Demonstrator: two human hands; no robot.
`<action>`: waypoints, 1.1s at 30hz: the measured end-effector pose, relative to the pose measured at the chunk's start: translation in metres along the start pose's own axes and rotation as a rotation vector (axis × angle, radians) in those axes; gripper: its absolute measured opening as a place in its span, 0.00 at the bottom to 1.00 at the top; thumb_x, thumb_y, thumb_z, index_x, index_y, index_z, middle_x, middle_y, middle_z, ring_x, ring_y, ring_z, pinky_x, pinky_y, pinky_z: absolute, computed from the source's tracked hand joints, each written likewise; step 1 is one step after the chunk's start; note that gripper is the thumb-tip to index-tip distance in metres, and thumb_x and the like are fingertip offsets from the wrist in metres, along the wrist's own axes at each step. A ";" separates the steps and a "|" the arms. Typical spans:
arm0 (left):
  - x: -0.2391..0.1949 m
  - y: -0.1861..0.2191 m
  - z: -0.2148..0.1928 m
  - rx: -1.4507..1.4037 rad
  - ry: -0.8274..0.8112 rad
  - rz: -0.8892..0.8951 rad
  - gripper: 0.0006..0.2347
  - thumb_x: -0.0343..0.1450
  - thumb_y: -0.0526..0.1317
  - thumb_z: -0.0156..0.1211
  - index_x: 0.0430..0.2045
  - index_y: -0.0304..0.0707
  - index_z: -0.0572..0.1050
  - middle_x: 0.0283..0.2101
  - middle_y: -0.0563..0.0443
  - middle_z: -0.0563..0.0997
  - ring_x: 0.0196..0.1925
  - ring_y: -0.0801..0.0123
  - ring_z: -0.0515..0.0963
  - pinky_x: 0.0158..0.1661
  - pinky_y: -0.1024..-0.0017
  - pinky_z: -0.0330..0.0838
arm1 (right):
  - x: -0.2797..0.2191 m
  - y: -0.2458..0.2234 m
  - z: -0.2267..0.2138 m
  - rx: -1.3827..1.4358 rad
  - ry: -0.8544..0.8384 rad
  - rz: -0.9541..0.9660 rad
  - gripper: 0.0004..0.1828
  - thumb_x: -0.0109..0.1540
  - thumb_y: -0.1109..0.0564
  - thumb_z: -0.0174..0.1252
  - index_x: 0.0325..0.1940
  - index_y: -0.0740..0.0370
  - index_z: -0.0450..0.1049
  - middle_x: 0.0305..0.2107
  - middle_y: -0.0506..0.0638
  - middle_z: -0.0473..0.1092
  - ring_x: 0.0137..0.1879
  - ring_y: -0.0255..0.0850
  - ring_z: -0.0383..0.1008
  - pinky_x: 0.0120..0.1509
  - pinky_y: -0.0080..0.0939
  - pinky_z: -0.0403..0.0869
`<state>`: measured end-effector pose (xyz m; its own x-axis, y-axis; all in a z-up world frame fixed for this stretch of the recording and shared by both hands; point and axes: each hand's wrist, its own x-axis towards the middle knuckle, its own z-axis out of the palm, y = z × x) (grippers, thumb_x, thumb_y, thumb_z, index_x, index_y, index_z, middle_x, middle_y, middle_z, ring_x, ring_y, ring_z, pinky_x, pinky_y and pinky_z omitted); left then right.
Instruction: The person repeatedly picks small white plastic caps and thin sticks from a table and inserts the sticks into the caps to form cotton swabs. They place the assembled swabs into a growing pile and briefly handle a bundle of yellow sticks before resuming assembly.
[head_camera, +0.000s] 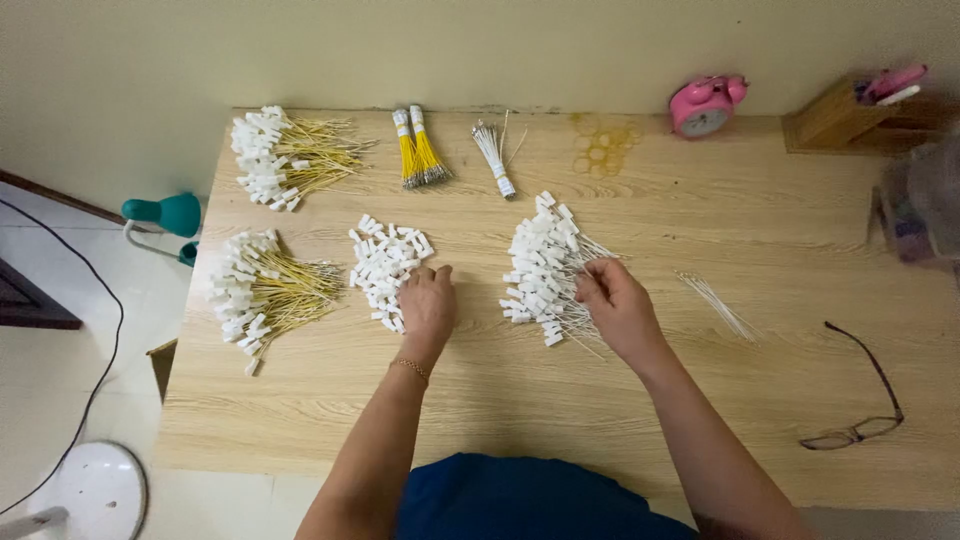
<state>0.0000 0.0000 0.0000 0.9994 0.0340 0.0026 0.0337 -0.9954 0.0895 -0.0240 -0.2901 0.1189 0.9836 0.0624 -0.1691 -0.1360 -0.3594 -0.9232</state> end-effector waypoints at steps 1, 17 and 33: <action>-0.001 0.011 -0.007 -0.002 0.003 0.002 0.13 0.71 0.37 0.56 0.50 0.46 0.77 0.45 0.42 0.79 0.46 0.57 0.77 0.49 0.59 0.70 | -0.002 -0.002 0.000 -0.001 0.003 -0.003 0.12 0.69 0.54 0.52 0.50 0.65 0.71 0.33 0.48 0.74 0.40 0.32 0.75 0.46 0.35 0.75; -0.034 0.108 -0.124 -2.216 -0.469 -0.321 0.11 0.74 0.32 0.59 0.50 0.30 0.73 0.44 0.44 0.81 0.45 0.64 0.82 0.50 0.66 0.80 | -0.039 -0.075 -0.008 -0.176 0.097 -0.114 0.08 0.61 0.56 0.65 0.41 0.62 0.80 0.30 0.45 0.75 0.30 0.30 0.73 0.34 0.32 0.72; -0.043 0.110 -0.125 -2.141 -0.457 -0.285 0.10 0.73 0.30 0.60 0.47 0.31 0.74 0.44 0.46 0.80 0.44 0.66 0.82 0.49 0.67 0.80 | -0.042 -0.077 -0.010 -0.440 0.105 -0.171 0.09 0.60 0.54 0.66 0.39 0.61 0.80 0.34 0.47 0.77 0.34 0.38 0.79 0.37 0.39 0.76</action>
<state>-0.0397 -0.0993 0.1342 0.9139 -0.2171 -0.3431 0.4018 0.6046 0.6878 -0.0540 -0.2746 0.2008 0.9972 0.0683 0.0290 0.0692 -0.7138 -0.6970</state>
